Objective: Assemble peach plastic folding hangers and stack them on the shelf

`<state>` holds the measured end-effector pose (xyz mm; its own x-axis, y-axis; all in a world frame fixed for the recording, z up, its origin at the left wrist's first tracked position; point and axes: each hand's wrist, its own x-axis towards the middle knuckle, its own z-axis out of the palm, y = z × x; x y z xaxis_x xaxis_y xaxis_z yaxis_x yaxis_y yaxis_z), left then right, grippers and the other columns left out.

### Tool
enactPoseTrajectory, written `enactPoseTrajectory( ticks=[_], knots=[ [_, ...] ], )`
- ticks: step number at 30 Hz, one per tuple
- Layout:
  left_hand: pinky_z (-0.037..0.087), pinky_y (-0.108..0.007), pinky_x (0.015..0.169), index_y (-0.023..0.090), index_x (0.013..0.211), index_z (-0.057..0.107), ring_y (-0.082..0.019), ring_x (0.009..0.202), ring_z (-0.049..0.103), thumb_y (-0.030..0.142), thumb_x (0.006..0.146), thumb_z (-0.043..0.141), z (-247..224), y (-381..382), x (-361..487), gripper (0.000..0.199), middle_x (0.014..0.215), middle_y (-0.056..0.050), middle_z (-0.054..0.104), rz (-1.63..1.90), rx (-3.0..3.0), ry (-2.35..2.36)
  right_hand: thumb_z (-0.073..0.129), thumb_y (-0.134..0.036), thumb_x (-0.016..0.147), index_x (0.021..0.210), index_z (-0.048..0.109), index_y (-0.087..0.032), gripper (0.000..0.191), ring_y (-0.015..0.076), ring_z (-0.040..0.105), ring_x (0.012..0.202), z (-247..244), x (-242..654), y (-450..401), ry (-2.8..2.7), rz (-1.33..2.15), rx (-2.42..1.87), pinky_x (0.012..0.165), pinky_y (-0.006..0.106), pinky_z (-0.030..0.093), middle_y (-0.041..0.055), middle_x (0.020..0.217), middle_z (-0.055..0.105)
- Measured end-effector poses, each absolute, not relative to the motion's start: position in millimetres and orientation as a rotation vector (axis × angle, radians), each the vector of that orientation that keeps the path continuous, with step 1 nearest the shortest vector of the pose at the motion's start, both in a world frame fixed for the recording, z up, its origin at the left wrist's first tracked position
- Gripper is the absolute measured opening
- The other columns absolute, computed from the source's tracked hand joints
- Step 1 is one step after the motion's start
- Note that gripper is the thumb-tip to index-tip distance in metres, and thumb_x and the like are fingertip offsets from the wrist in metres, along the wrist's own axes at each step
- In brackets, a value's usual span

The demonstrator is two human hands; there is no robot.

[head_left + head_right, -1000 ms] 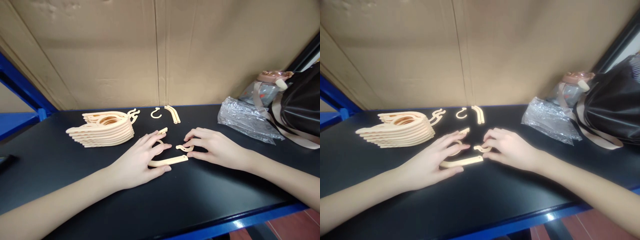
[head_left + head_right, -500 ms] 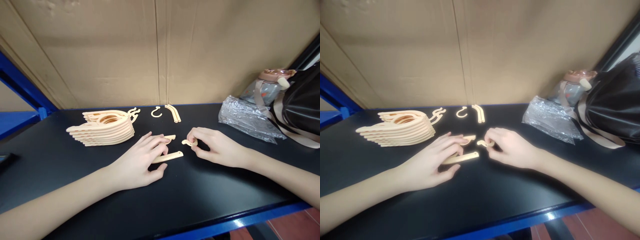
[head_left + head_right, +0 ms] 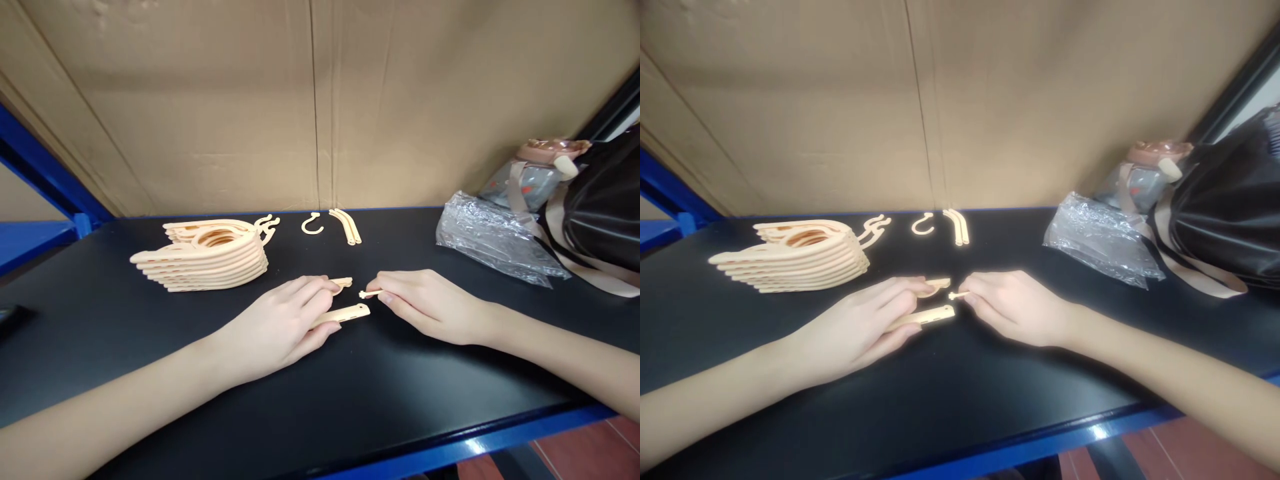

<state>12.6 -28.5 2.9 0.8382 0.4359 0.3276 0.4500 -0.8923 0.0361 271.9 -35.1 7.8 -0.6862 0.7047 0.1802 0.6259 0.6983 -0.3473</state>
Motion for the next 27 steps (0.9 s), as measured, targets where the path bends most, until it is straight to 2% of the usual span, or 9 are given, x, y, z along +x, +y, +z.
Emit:
enactPoseTrajectory(
  ticks=[5, 10, 17, 24, 27],
  knots=[
    [0.053, -0.038, 0.093, 0.014, 0.098, 0.055, -0.024, 0.113, 0.059, 0.026, 0.098, 0.04, 3, -30, 14, 0.018, 0.117, -0.013, 0.063, -0.55, -2.969, -0.761, 0.026, -0.034, 0.102, 0.092, 0.055, -0.018, 0.035, 0.0136, 0.056, 0.07, 10, 268, -40, -2.586, 0.423, -1.033, 0.067, 0.027, 0.043, 0.0021, 0.082, 0.059],
    [0.054, -0.038, 0.092, 0.017, 0.092, 0.052, -0.023, 0.113, 0.059, 0.027, 0.098, 0.038, 3, -30, 14, 0.018, 0.118, -0.013, 0.062, -0.572, -3.003, -0.829, 0.029, -0.033, 0.102, 0.087, 0.051, -0.019, 0.03, 0.0115, 0.055, 0.069, 12, 267, -47, -2.477, 0.595, -1.073, 0.067, 0.026, 0.043, -0.0002, 0.081, 0.057],
    [0.048, -0.039, 0.1, 0.017, 0.091, 0.052, -0.024, 0.122, 0.052, 0.024, 0.098, 0.039, 4, -29, 13, 0.017, 0.124, -0.013, 0.058, -0.57, -3.04, -0.823, 0.034, -0.031, 0.101, 0.095, 0.055, -0.02, 0.025, 0.0106, 0.056, 0.074, 10, 265, -47, -2.473, 0.633, -1.05, 0.07, 0.024, 0.042, -0.0008, 0.085, 0.058],
    [0.044, -0.04, 0.106, 0.014, 0.111, 0.055, -0.023, 0.126, 0.048, 0.022, 0.099, 0.038, 2, -28, 13, 0.022, 0.13, -0.014, 0.054, -0.549, -3.074, -0.734, 0.033, -0.027, 0.101, 0.1, 0.054, -0.02, 0.023, 0.0109, 0.057, 0.075, 9, 262, -54, -2.491, 0.647, -0.973, 0.069, 0.024, 0.043, 0.0006, 0.09, 0.059],
    [0.043, -0.041, 0.107, 0.014, 0.115, 0.054, -0.023, 0.127, 0.047, 0.021, 0.099, 0.037, 1, -28, 12, 0.025, 0.132, -0.014, 0.053, -0.584, -3.07, -0.747, 0.033, -0.028, 0.101, 0.097, 0.054, -0.02, 0.023, 0.0116, 0.057, 0.074, 9, 261, -55, -2.453, 0.631, -1.022, 0.068, 0.025, 0.043, 0.0012, 0.089, 0.06]
  ],
)
